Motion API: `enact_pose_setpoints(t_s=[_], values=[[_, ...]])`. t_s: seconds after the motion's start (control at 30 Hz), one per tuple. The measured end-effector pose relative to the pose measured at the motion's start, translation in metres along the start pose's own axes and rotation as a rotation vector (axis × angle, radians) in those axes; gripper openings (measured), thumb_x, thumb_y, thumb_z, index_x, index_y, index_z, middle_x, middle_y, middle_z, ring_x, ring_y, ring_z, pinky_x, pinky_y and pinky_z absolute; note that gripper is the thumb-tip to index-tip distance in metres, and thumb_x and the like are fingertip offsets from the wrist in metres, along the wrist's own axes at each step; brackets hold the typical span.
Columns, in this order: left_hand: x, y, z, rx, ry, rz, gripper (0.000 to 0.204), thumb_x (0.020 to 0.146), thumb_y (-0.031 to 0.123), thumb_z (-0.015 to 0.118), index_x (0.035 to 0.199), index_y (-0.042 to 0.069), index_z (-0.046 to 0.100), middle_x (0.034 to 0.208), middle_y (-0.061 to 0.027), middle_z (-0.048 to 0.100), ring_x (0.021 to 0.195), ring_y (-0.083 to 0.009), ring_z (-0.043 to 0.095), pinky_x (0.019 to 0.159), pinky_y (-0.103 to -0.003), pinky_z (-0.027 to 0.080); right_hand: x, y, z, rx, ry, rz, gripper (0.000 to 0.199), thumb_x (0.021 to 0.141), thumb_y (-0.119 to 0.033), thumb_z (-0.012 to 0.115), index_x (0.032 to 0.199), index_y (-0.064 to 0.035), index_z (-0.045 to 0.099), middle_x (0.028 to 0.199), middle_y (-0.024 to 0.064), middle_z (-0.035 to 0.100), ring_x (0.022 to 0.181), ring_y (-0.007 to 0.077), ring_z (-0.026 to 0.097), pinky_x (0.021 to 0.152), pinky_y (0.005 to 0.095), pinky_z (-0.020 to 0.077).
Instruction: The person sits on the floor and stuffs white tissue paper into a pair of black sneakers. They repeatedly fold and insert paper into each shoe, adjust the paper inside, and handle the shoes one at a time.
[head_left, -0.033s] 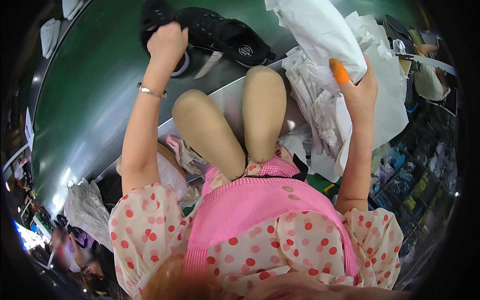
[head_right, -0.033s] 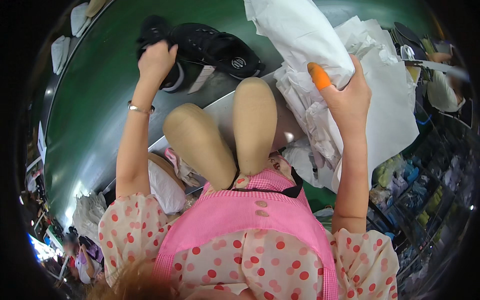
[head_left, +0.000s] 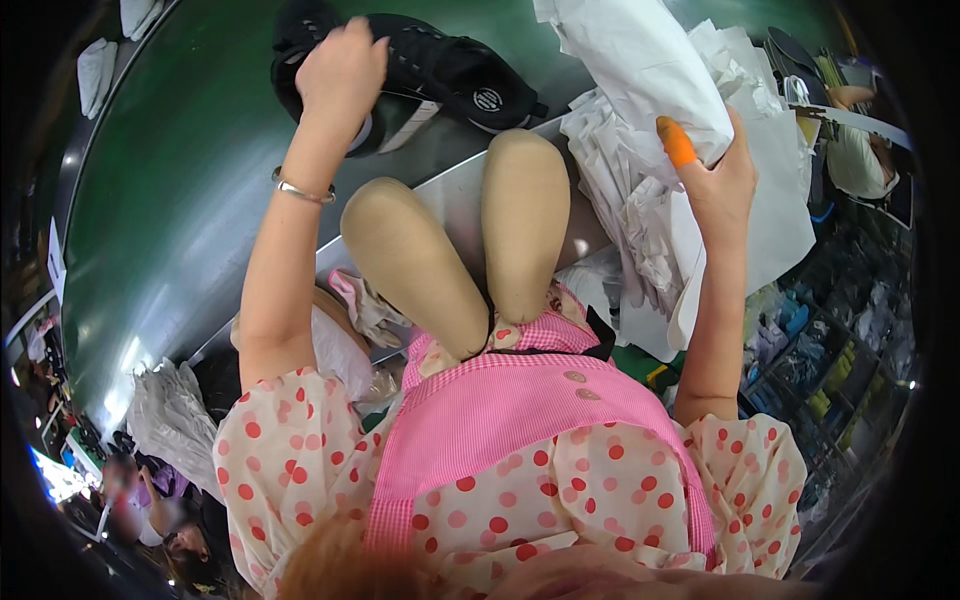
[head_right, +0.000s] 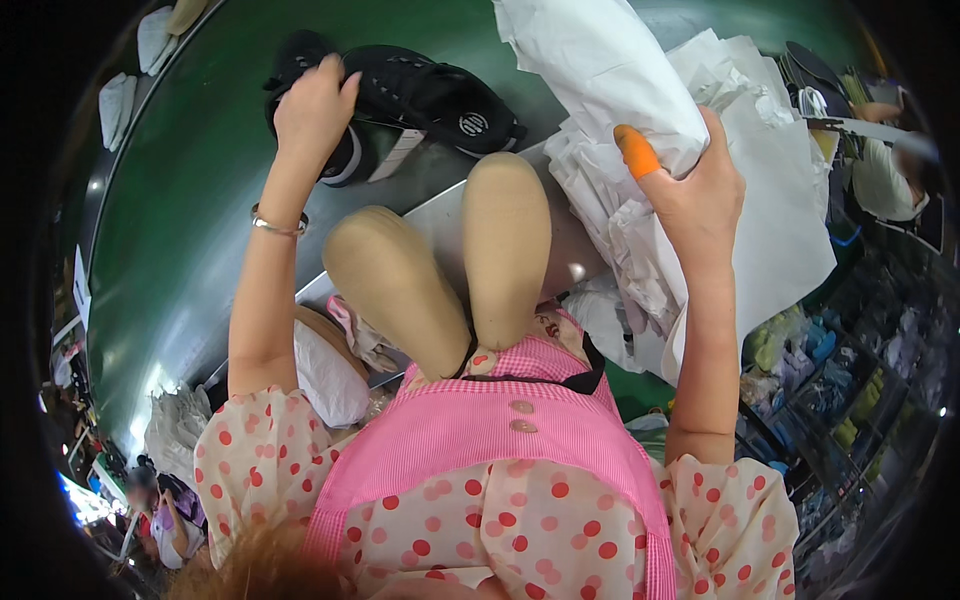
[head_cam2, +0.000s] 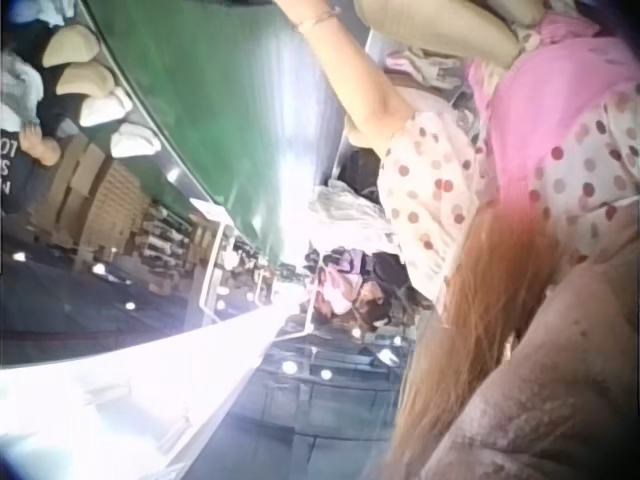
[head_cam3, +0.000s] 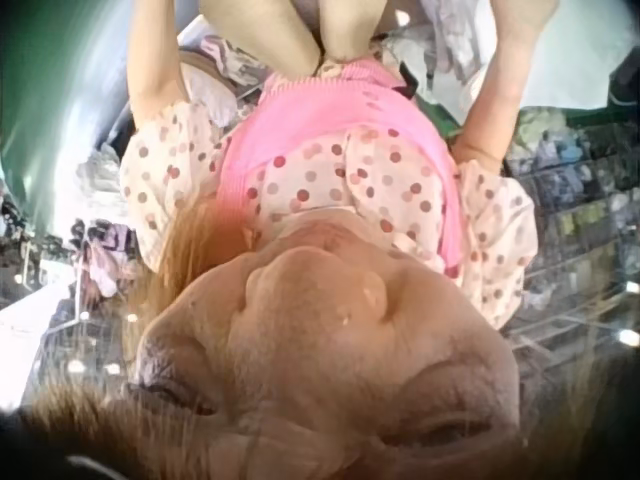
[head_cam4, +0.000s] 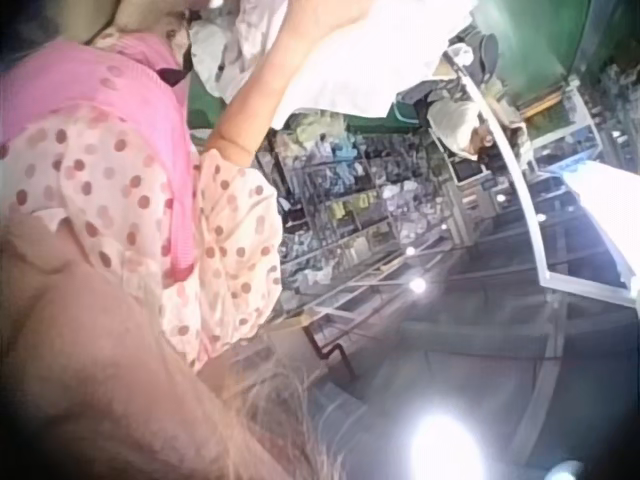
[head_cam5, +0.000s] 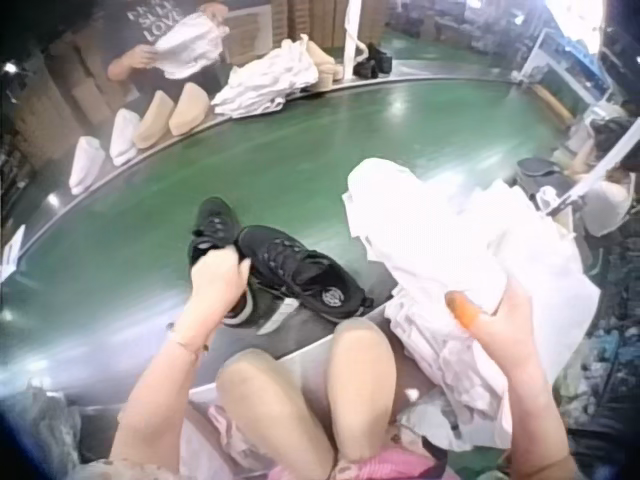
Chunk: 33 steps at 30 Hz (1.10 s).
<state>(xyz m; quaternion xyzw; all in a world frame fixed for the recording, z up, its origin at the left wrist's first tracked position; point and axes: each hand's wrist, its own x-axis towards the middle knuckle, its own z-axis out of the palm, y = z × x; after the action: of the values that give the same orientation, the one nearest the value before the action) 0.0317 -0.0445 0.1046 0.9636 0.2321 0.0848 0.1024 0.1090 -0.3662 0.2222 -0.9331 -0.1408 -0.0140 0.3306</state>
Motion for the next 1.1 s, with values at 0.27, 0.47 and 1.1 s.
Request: enact_pose_setpoints(t_s=[0.27, 0.47, 1.1], values=[[-0.010, 0.057, 0.079, 0.413, 0.235, 0.332, 0.013, 0.079, 0.013, 0.060, 0.089, 0.008, 0.053, 0.080, -0.0083, 0.057, 0.061, -0.0207, 0.064, 0.044, -0.028, 0.052, -0.003, -0.003, -0.014, -0.239, -0.080, -0.200, 0.056, 0.067, -0.038, 0.080, 0.108, -0.0052, 0.058, 0.078, 0.0152, 0.068, 0.069, 0.0274, 0.067, 0.065, 0.0352, 0.0505], [0.026, 0.039, 0.025, -0.004, 0.264, 0.460, 0.022, 0.082, 0.006, 0.055, 0.102, 0.015, 0.057, 0.090, -0.0034, 0.058, 0.079, -0.0238, 0.063, 0.063, -0.036, 0.053, 0.011, 0.022, -0.025, -0.188, -0.075, -0.204, 0.056, 0.068, -0.036, 0.079, 0.109, -0.0047, 0.058, 0.078, 0.0137, 0.068, 0.069, 0.0272, 0.067, 0.065, 0.0340, 0.0502], [-0.015, 0.058, 0.038, -0.150, -0.026, 0.488, 0.017, 0.085, 0.022, 0.063, 0.094, 0.009, 0.057, 0.088, -0.0113, 0.061, 0.071, -0.0322, 0.063, 0.058, -0.039, 0.052, 0.073, 0.014, 0.044, -0.188, -0.109, -0.153, 0.067, 0.069, -0.048, 0.071, 0.116, -0.0035, 0.056, 0.082, 0.0156, 0.069, 0.079, 0.0324, 0.067, 0.070, 0.0402, 0.0510]])
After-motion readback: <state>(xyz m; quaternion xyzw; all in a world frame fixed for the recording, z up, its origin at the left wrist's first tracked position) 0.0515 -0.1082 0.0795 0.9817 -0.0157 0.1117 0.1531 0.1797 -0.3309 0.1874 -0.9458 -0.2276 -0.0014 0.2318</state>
